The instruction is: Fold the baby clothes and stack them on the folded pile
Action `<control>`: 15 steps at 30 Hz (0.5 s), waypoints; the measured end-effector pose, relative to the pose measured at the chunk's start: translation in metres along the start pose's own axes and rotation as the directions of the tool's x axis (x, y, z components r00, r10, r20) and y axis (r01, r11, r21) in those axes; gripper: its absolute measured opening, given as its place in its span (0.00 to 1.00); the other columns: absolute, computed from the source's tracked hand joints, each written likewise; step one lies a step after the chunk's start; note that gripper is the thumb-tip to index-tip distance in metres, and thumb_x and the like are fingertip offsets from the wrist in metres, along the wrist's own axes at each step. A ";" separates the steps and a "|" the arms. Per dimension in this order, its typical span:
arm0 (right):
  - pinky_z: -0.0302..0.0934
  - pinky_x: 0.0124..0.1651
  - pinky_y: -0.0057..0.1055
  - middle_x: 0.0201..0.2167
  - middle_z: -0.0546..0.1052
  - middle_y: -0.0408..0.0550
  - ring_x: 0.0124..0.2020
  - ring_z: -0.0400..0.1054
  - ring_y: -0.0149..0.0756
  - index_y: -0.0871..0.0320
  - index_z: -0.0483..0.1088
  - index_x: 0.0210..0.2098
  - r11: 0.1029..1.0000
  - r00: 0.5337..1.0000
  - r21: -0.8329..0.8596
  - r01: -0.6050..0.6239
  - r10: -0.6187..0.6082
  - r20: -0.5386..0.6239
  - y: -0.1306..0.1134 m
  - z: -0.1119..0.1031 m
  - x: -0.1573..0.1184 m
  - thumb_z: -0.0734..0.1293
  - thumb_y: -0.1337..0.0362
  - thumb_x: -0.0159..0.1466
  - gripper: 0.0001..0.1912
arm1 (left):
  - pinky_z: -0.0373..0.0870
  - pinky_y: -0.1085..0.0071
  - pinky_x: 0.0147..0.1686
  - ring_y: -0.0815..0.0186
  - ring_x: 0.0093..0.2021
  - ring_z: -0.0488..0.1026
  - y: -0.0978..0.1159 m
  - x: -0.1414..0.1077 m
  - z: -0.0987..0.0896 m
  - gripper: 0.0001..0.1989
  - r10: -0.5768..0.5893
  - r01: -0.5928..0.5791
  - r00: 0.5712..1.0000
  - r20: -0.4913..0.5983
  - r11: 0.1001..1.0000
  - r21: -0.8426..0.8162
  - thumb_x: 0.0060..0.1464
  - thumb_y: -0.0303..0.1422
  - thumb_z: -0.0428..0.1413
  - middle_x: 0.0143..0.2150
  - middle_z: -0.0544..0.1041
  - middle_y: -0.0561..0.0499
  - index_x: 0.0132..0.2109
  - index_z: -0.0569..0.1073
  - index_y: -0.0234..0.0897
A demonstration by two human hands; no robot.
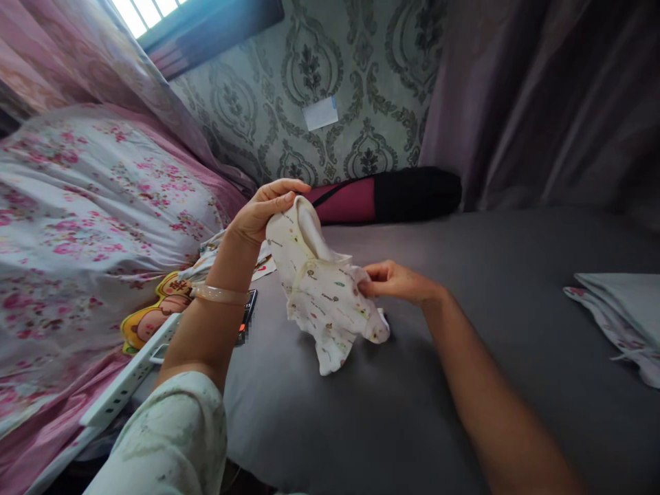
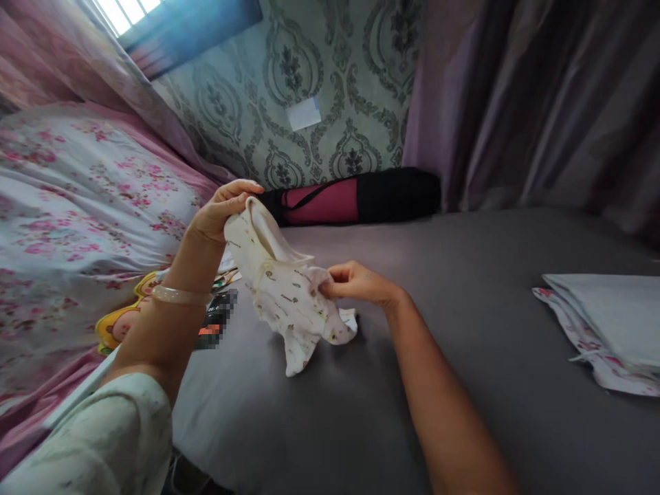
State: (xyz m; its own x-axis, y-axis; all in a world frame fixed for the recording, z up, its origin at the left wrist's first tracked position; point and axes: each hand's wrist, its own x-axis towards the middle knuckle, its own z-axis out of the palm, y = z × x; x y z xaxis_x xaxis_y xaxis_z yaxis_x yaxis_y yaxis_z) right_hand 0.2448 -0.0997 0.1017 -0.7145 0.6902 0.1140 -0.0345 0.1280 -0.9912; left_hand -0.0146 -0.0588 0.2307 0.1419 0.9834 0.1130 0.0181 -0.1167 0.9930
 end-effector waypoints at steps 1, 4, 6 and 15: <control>0.62 0.39 0.28 0.31 0.77 0.43 0.34 0.69 0.31 0.59 0.76 0.35 0.999 0.995 -0.021 0.029 -0.031 -0.092 -0.001 -0.006 -0.003 0.72 0.52 0.54 0.17 | 0.70 0.79 0.25 0.69 0.28 0.76 -0.003 0.000 -0.002 0.13 0.008 -0.008 1.000 -0.008 1.000 -0.005 0.54 0.34 0.61 0.27 0.76 0.55 0.48 0.75 0.40; 0.62 0.42 0.31 0.33 0.77 0.44 0.36 0.69 0.33 0.58 0.76 0.34 0.995 0.933 -0.062 0.083 -0.099 -0.347 0.000 -0.025 -0.012 0.72 0.53 0.52 0.16 | 0.70 0.79 0.26 0.71 0.27 0.75 -0.016 0.000 -0.005 0.12 0.030 -0.029 0.999 0.023 0.999 -0.043 0.51 0.33 0.62 0.28 0.77 0.56 0.45 0.76 0.40; 0.63 0.41 0.30 0.33 0.77 0.44 0.34 0.69 0.33 0.57 0.75 0.35 0.995 0.888 -0.049 0.091 -0.103 -0.448 0.003 -0.034 -0.016 0.71 0.54 0.52 0.15 | 0.71 0.79 0.27 0.72 0.27 0.75 -0.027 0.003 -0.004 0.13 0.051 -0.045 0.996 0.069 0.995 -0.090 0.49 0.32 0.64 0.30 0.78 0.55 0.44 0.77 0.39; 0.60 0.28 0.28 0.30 0.77 0.47 0.27 0.68 0.33 0.56 0.74 0.38 0.998 0.775 -0.052 -0.029 -0.010 -0.632 -0.004 -0.053 -0.037 0.66 0.57 0.53 0.15 | 0.73 0.76 0.30 0.70 0.30 0.76 -0.081 0.009 0.017 0.18 -0.091 0.118 0.981 0.174 0.981 -0.155 0.40 0.31 0.68 0.36 0.80 0.51 0.42 0.78 0.37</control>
State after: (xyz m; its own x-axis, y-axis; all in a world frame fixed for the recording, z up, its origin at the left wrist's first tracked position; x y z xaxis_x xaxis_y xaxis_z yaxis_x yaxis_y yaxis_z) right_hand 0.3084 -0.0876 0.1053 -0.1124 0.9836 0.1412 0.0223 0.1446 -0.9892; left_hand 0.0020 -0.0428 0.1511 0.3096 0.9507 0.0146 -0.1185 0.0234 0.9927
